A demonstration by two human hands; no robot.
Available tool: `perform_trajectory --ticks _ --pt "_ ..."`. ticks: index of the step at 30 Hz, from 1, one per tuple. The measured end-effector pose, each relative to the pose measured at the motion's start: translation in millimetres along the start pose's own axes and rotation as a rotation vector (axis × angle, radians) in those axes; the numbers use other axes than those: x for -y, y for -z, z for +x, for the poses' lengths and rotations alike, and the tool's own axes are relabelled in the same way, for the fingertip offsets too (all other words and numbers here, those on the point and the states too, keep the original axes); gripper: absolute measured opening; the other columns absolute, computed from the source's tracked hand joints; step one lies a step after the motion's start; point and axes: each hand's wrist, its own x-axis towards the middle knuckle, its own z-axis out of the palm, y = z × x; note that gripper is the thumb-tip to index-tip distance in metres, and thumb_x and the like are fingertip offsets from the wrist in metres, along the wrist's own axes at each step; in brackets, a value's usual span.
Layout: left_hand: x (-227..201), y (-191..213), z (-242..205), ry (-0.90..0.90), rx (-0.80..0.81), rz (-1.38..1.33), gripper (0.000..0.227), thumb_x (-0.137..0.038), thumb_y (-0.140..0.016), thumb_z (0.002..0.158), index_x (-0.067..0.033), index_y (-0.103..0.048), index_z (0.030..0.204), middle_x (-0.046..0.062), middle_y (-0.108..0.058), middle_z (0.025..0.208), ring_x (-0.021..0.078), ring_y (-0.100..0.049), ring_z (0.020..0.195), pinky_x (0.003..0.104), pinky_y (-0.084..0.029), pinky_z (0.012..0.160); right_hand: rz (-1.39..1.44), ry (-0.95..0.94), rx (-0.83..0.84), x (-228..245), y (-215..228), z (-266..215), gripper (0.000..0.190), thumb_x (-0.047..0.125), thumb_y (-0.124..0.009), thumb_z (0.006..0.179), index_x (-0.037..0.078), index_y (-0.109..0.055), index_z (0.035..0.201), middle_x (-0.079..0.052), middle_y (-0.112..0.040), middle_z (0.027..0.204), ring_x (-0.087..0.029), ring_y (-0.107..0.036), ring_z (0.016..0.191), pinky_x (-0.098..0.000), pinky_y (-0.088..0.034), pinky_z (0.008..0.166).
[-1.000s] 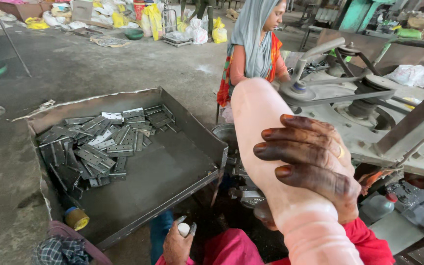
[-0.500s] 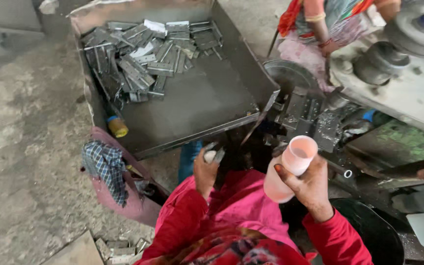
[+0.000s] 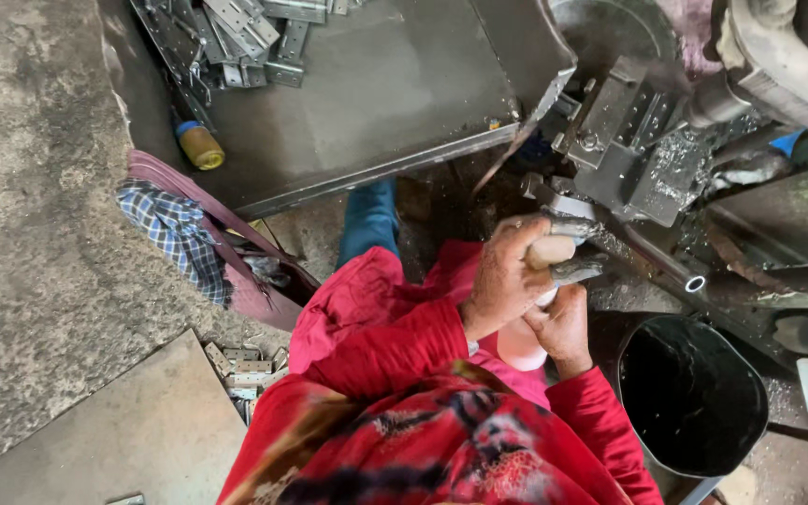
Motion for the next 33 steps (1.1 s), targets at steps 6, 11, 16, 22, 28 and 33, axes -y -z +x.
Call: perform_trajectory --ticks 6,11,16,22,28,33 --pt "28.9 -4.0 13.9 -0.066 0.239 0.055 0.047 -0.009 -0.082 0.075 -0.0075 -0.067 0.119 0.013 -0.070 0.119 0.0370 -0.067 0.115 0.043 -0.051 0.106 0.344 0.013 -0.069 -16.6 7.1 2.0 0.052 0.014 -0.075 0.085 0.000 -0.057 0.132 -0.002 -0.067 0.125 -0.014 -0.063 0.117 -0.0312 -0.052 0.100" --pt "62.6 -3.6 30.3 0.774 0.570 -1.027 0.050 0.003 -0.080 0.085 0.0006 -0.060 0.131 0.009 -0.068 0.115 0.0194 -0.065 0.107 0.036 -0.055 0.096 0.233 -0.351 0.040 -25.4 18.1 -0.3 0.024 0.007 -0.082 0.085 -0.002 -0.072 0.105 -0.007 -0.072 0.094 -0.013 -0.065 0.088 -0.0333 -0.057 0.083" --pt "55.2 -4.9 22.1 0.019 0.424 -0.174 0.060 0.004 -0.078 0.079 0.0055 -0.056 0.135 0.009 -0.065 0.128 0.0147 -0.064 0.118 0.032 -0.053 0.104 0.306 -0.169 -0.062 -11.0 13.0 7.9 0.038 0.006 -0.078 0.081 0.001 -0.070 0.118 -0.002 -0.074 0.110 -0.009 -0.066 0.102 -0.0297 -0.056 0.093" --pt "45.9 23.2 60.5 0.598 0.886 -0.773 0.057 0.000 -0.086 0.076 -0.0020 -0.063 0.128 0.002 -0.067 0.116 0.0129 -0.065 0.109 0.031 -0.055 0.097 0.365 -0.185 0.023 3.8 18.1 9.6 0.053 0.011 -0.083 0.077 0.000 -0.066 0.125 -0.004 -0.073 0.109 -0.010 -0.065 0.100 -0.0321 -0.056 0.093" --pt "25.2 -1.8 46.4 0.604 0.470 -1.021 0.022 -0.024 -0.073 0.102 -0.0016 -0.070 0.101 0.007 -0.070 0.096 0.0191 -0.068 0.091 0.040 -0.057 0.105 0.067 -0.219 -0.038 16.6 12.1 8.6 0.051 0.022 -0.086 0.073 0.002 -0.068 0.115 -0.009 -0.077 0.099 -0.015 -0.073 0.091 -0.0328 -0.058 0.085" --pt "28.3 3.4 52.0 0.538 0.639 -0.993 0.031 -0.032 -0.065 0.104 -0.0014 -0.069 0.098 0.009 -0.072 0.093 0.0195 -0.069 0.087 0.036 -0.053 0.098 0.147 -0.271 -0.015 9.6 14.4 1.8 0.046 0.025 -0.086 0.071 0.005 -0.069 0.109 -0.012 -0.079 0.094 -0.023 -0.077 0.088 -0.0352 -0.060 0.082"
